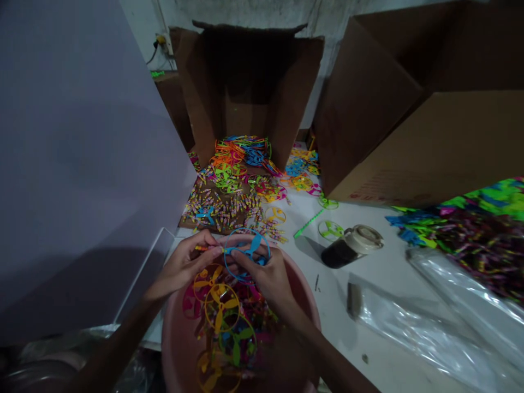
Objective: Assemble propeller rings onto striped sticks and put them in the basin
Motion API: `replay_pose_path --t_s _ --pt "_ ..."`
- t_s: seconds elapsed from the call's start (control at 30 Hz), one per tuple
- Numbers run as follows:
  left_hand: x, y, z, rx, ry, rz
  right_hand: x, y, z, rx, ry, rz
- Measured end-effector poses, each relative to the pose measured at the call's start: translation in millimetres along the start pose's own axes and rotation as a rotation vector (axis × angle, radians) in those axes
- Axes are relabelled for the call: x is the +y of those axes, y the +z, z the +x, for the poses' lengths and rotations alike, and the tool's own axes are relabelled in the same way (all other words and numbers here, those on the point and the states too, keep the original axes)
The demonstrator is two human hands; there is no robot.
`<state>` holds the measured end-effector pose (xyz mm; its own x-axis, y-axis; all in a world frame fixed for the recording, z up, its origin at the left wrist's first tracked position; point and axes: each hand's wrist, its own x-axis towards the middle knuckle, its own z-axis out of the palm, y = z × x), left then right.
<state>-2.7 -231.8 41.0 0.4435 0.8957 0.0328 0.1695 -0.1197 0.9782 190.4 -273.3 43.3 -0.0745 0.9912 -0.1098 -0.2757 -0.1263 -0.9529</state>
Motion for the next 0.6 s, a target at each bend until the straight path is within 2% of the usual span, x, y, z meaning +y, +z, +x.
replay_pose_path --t_s 0.23,0.37,0.47,0.53,0.6 --pt "-6.9 11.4 1.5 0.049 0.055 0.098 8.3 -0.9 -1.8 0.072 0.014 -0.023" --pt "-15.7 15.4 3.8 0.06 0.094 0.059 12.4 -6.8 2.9 0.089 0.068 -0.008" --pt "-23.4 10.4 13.0 -0.045 0.11 0.164 4.9 -23.7 8.4 -0.031 0.136 -0.096" --pt "-30.8 -0.8 26.3 -0.094 0.085 0.355 -5.0 -39.9 12.1 -0.198 0.151 -0.247" --pt "-41.6 -18.6 45.5 0.007 0.024 0.53 -13.6 -55.1 19.6 -0.273 0.122 -0.424"
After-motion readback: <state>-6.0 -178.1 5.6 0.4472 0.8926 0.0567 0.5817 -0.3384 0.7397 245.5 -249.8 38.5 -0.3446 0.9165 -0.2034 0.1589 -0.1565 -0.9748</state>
